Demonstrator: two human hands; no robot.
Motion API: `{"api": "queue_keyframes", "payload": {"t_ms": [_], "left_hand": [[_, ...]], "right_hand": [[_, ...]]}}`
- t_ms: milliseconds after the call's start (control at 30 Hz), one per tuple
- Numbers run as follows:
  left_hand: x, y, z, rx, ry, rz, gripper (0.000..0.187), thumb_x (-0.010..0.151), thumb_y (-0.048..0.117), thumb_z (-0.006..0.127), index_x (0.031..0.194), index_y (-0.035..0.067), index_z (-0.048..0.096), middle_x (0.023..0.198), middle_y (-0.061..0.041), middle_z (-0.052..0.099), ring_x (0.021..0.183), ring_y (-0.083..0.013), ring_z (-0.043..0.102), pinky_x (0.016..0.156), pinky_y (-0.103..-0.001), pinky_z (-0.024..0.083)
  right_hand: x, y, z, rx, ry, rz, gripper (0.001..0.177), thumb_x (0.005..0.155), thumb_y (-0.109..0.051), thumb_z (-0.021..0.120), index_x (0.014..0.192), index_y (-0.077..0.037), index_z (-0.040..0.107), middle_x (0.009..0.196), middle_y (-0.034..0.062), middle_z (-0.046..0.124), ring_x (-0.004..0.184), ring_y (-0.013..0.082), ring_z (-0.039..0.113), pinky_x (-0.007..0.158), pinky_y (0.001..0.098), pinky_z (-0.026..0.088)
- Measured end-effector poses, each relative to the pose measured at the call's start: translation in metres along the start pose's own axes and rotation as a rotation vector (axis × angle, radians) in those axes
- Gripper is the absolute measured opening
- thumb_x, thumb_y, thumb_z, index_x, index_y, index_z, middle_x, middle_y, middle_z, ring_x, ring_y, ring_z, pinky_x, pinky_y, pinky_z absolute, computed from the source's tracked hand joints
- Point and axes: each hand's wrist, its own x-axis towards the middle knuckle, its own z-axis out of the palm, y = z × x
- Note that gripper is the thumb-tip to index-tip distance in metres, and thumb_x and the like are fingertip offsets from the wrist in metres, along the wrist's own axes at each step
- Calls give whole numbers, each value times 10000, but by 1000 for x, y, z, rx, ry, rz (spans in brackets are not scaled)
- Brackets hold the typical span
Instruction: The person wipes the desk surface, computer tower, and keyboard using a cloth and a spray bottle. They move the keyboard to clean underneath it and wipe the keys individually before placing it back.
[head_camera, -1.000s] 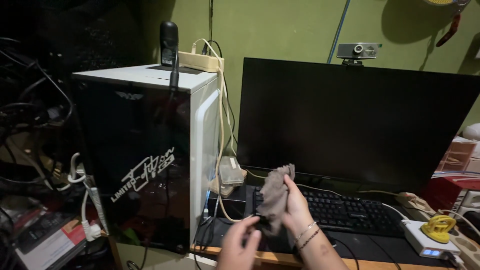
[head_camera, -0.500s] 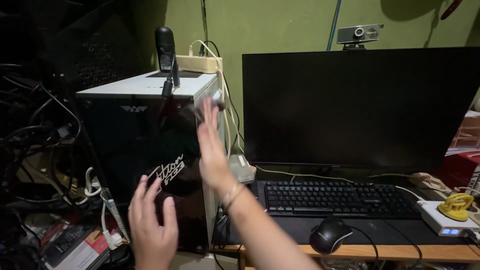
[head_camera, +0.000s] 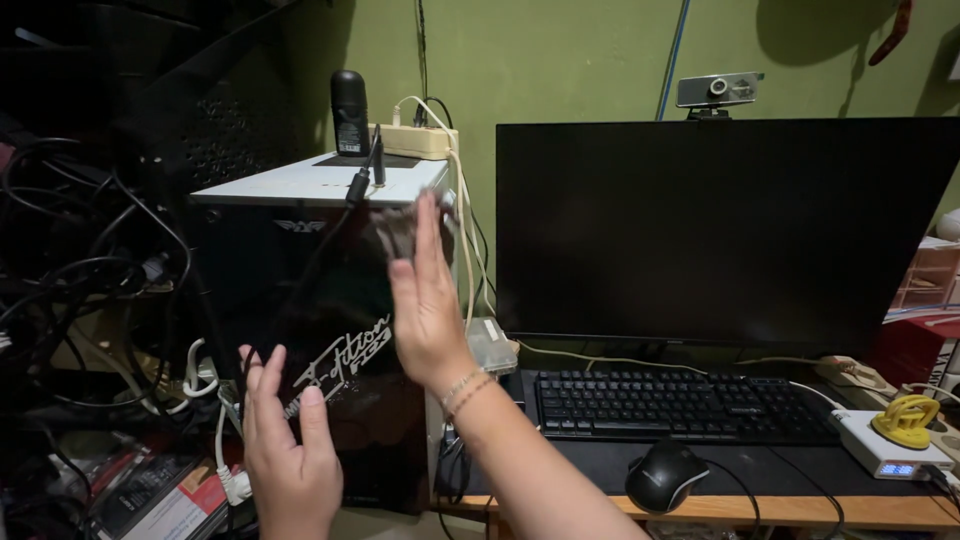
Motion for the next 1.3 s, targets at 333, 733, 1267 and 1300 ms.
{"api": "queue_keyframes", "payload": {"t_ms": [333, 733, 1267, 1300], "left_hand": [[13, 11, -38, -26, 1, 102, 434, 1046, 163, 419, 1422, -12, 547, 1590, -310, 448, 1485, -419, 437, 1174, -481, 337], [19, 42, -48, -122, 33, 69, 457, 1071, 168, 368, 1432, -79, 500, 1592, -340, 411, 1552, -406, 324, 1249, -473, 250], [-2, 52, -43, -145, -7, -25, 434, 1071, 151, 377, 1428, -40, 530, 1555, -263, 494, 1506, -346, 419, 1217, -426, 315], [-5, 54, -43, -164, 8, -50, 434, 1075, 161, 374, 1424, -39, 538, 1532, -238, 523, 1497, -331, 435, 1213, -423, 331]], "right_hand": [[-127, 36, 17, -642, -478, -270, 753, 1098, -544, 156, 1578, 12, 320, 1614, 267, 367, 1482, 380, 401, 1191, 528, 314], [-12, 18, 79, -574, -87, -559, 655, 1078, -325, 547, 1636, -102, 285, 1716, 117, 339, 1504, 278, 532, 1228, 451, 411], [-8, 36, 53, -551, -286, -523, 635, 1101, -143, 441, 1666, -126, 150, 1766, 150, 161, 1684, 376, 266, 1438, 528, 170], [-8, 41, 64, -487, -337, -525, 644, 1076, -111, 407, 1659, -68, 137, 1762, 191, 125, 1684, 389, 212, 1441, 524, 148]]}}
